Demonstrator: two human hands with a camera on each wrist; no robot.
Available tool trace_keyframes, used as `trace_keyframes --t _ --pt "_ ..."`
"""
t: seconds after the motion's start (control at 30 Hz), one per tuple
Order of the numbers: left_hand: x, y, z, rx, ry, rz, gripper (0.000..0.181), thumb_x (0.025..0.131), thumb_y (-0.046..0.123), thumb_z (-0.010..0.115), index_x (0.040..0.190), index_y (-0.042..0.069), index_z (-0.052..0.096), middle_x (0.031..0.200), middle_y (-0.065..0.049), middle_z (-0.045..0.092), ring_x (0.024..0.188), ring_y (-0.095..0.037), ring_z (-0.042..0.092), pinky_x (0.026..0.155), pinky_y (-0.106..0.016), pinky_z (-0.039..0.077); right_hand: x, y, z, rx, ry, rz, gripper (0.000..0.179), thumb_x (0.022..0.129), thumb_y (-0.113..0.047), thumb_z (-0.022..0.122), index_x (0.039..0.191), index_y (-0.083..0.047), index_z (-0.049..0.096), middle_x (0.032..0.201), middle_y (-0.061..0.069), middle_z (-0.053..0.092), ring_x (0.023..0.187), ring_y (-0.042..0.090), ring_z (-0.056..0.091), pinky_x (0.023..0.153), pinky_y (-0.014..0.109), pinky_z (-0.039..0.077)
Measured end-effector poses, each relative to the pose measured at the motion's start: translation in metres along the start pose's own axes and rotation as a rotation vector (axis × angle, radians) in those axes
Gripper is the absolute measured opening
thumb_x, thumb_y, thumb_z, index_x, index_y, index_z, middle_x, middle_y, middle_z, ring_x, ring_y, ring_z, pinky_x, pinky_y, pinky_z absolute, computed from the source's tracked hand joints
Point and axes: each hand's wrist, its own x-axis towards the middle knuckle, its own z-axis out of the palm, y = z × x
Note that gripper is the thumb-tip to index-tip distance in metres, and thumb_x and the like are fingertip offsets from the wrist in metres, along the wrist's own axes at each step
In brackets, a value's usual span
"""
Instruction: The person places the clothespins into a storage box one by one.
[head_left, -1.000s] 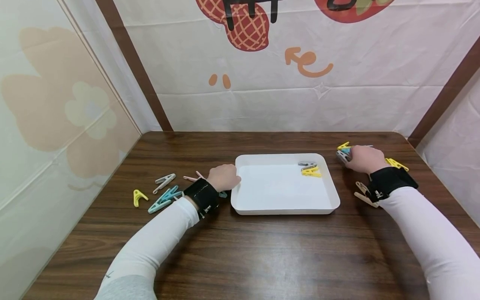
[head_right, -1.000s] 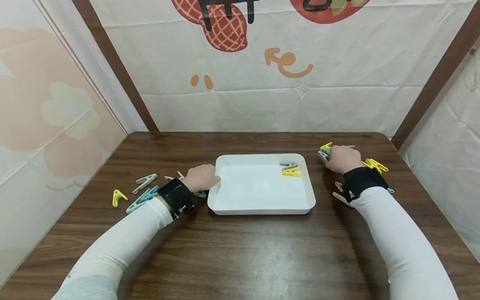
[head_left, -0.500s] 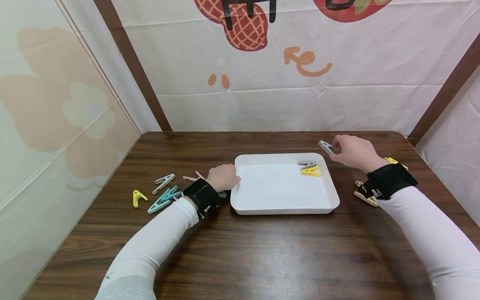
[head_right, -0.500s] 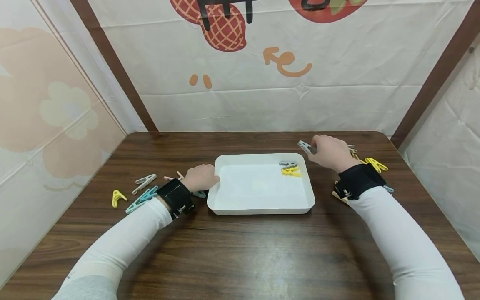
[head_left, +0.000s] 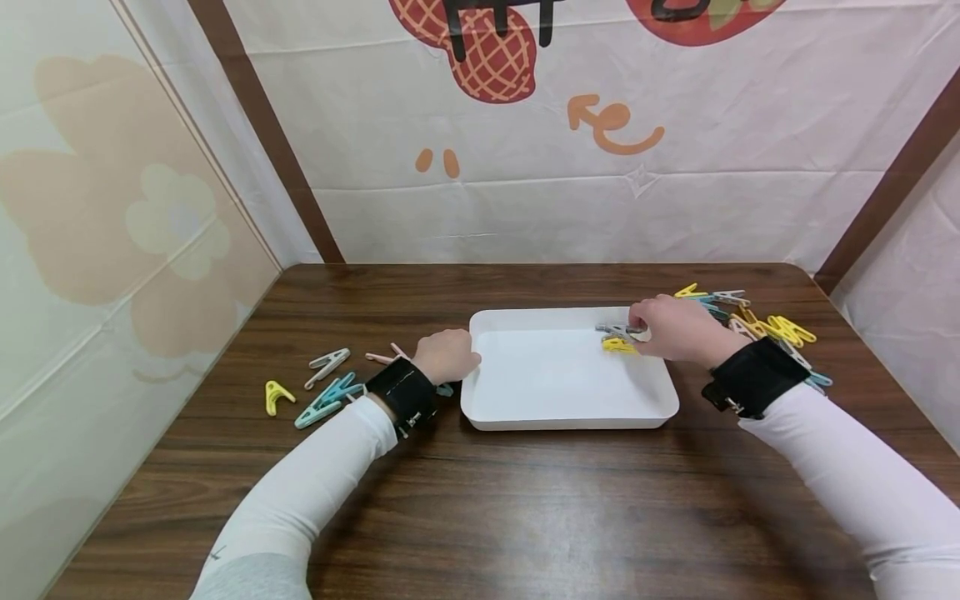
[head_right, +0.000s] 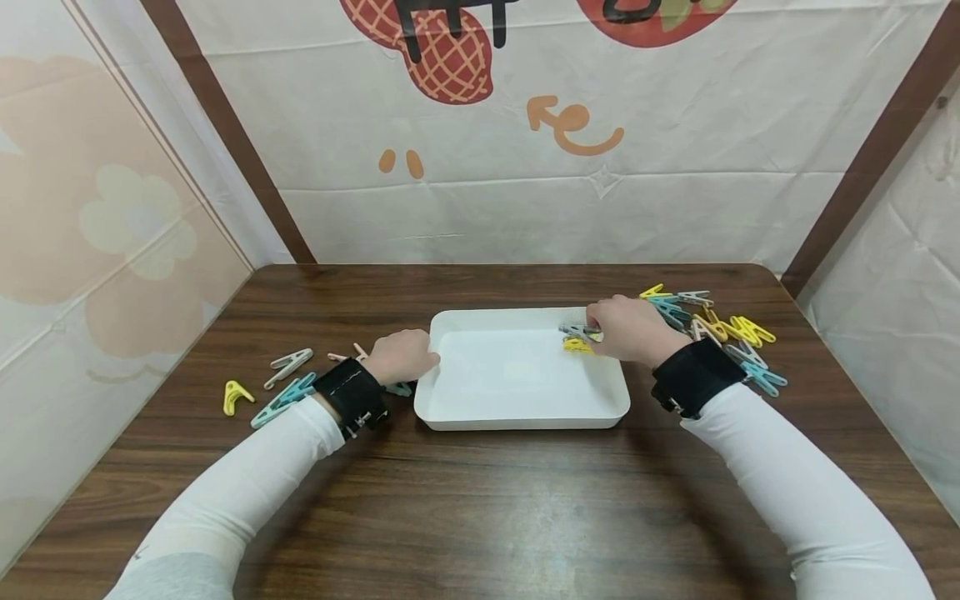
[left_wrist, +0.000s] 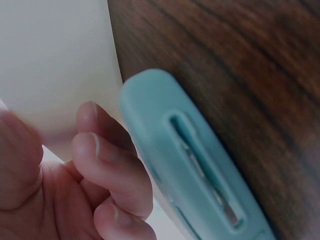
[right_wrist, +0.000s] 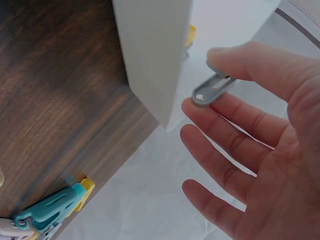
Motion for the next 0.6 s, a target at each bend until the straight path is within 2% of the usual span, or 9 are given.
trace_keyframes --t 0.17,0.33,0.6 --pt "0.001 0.000 0.000 0.005 -0.005 -0.003 0.030 0.097 0.024 0.050 0.070 0.010 0.054 0.064 -0.003 0.046 0.057 -0.019 0.048 0.053 -0.031 0.036 -0.002 -0.001 0.003 -0.026 -0.041 -0.030 0.021 0.078 -0.019 0.080 0.093 -0.010 0.068 0.082 0.001 0.064 0.074 0.022 0.050 0.061 0.036 0.044" --pt "0.001 0.001 0.000 0.006 -0.006 -0.003 0.032 0.097 0.023 0.051 0.068 0.010 0.053 0.063 -0.003 0.045 0.056 -0.018 0.047 0.052 -0.031 0.036 -0.005 -0.001 0.004 -0.052 -0.034 -0.058 0.021 0.076 -0.021 0.082 0.087 -0.012 0.066 0.074 -0.004 0.056 0.072 0.021 0.047 0.058 0.035 0.039" --pt "0.001 0.001 -0.001 0.005 -0.007 -0.005 0.029 0.097 0.023 0.051 0.071 0.010 0.056 0.065 -0.003 0.047 0.057 -0.019 0.048 0.052 -0.031 0.036 -0.004 -0.002 0.011 -0.087 -0.048 -0.073 0.018 0.074 -0.021 0.084 0.083 -0.014 0.071 0.078 -0.003 0.062 0.084 0.025 0.048 0.077 0.044 0.040"
